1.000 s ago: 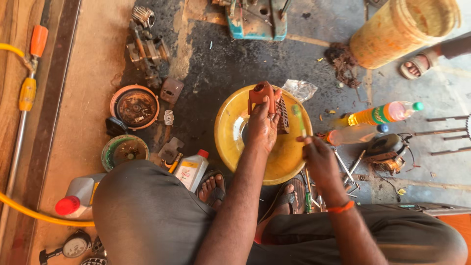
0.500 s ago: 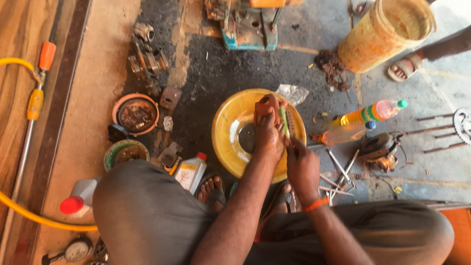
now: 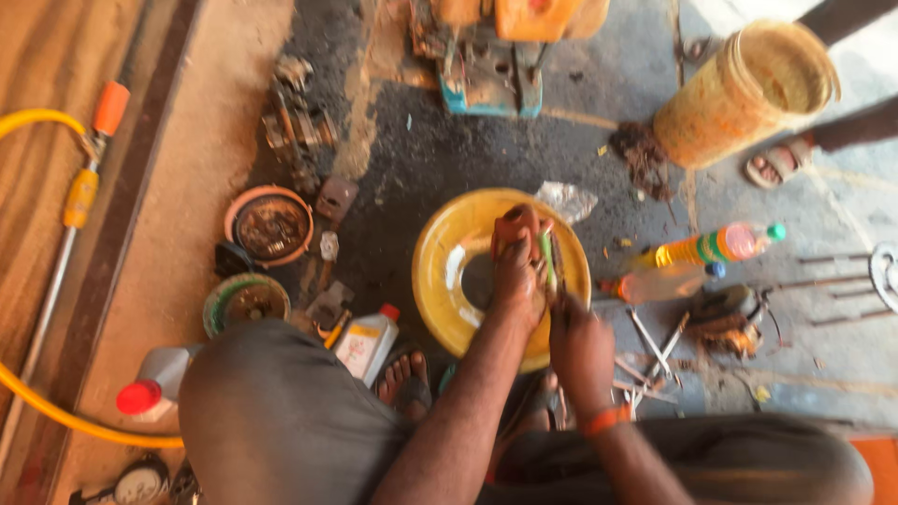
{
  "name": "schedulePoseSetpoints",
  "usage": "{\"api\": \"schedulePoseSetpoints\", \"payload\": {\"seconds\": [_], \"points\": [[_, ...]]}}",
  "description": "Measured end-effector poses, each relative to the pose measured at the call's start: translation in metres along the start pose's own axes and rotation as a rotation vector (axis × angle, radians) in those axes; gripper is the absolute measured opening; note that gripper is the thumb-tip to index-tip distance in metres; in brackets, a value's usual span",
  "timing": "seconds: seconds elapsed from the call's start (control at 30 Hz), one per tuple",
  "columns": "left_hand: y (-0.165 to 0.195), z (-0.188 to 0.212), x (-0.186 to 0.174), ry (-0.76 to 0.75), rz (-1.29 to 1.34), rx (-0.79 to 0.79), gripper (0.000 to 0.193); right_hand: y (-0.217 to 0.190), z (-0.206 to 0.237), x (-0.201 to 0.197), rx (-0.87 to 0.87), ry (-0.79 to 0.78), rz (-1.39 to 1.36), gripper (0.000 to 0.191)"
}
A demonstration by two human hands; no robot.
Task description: The person scrubs a metal engine part with a brush in a yellow basin filled with liquid. They pour more liquid from a plastic bottle onto the part and continue scrubbing different sides and crevices. The part is repeatedly turned and brushed throughout the clip.
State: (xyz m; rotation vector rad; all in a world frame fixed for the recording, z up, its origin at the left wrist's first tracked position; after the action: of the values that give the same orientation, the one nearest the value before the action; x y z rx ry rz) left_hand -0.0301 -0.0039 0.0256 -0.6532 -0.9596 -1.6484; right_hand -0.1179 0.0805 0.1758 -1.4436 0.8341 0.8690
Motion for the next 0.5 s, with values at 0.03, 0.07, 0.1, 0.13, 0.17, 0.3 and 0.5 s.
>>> {"api": "schedulePoseSetpoints", "payload": {"seconds": [0.03,0.07,0.1,0.13,0.17,0.3,0.5], "points": [[-0.005,-0.001,-0.004,0.014,0.000,-0.031,0.043,0.004,0.000,0.006,0.020,-0.037,0.080,0.026],[-0.008,-0.001,-0.004,0.022,-0.001,-0.058,0.045,0.008,0.000,0.011,0.037,-0.069,0.157,0.027],[0.009,0.000,0.016,-0.201,0.113,0.127,0.029,0.010,-0.001,0.014,0.032,-0.085,0.229,0.029],[0.028,0.009,0.031,-0.436,0.228,0.329,0.017,0.006,-0.002,0.011,-0.022,-0.031,0.165,0.029],[0.029,0.010,0.033,-0.468,0.236,0.354,0.016,0.002,-0.002,0.008,-0.082,0.020,0.103,0.028],[-0.011,-0.005,0.004,-0.108,0.072,-0.012,0.036,-0.001,0.001,0.007,-0.151,0.015,0.090,0.028],[0.017,-0.001,-0.003,-0.048,-0.065,0.000,0.041,0.037,-0.009,0.005,-0.008,-0.123,0.135,0.032]]}}
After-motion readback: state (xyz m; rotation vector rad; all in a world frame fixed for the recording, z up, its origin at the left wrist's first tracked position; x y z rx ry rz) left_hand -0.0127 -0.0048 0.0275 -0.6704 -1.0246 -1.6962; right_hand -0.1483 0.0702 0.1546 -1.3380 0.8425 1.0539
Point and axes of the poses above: each hand's wrist, its own z-axis away from the middle knuckle, its own x-axis out of the palm, y = z × x, the point moved 10 cm from there along -z, towards the middle knuckle, and after that the axes turned 1 degree about y, right-handed, at the moved point
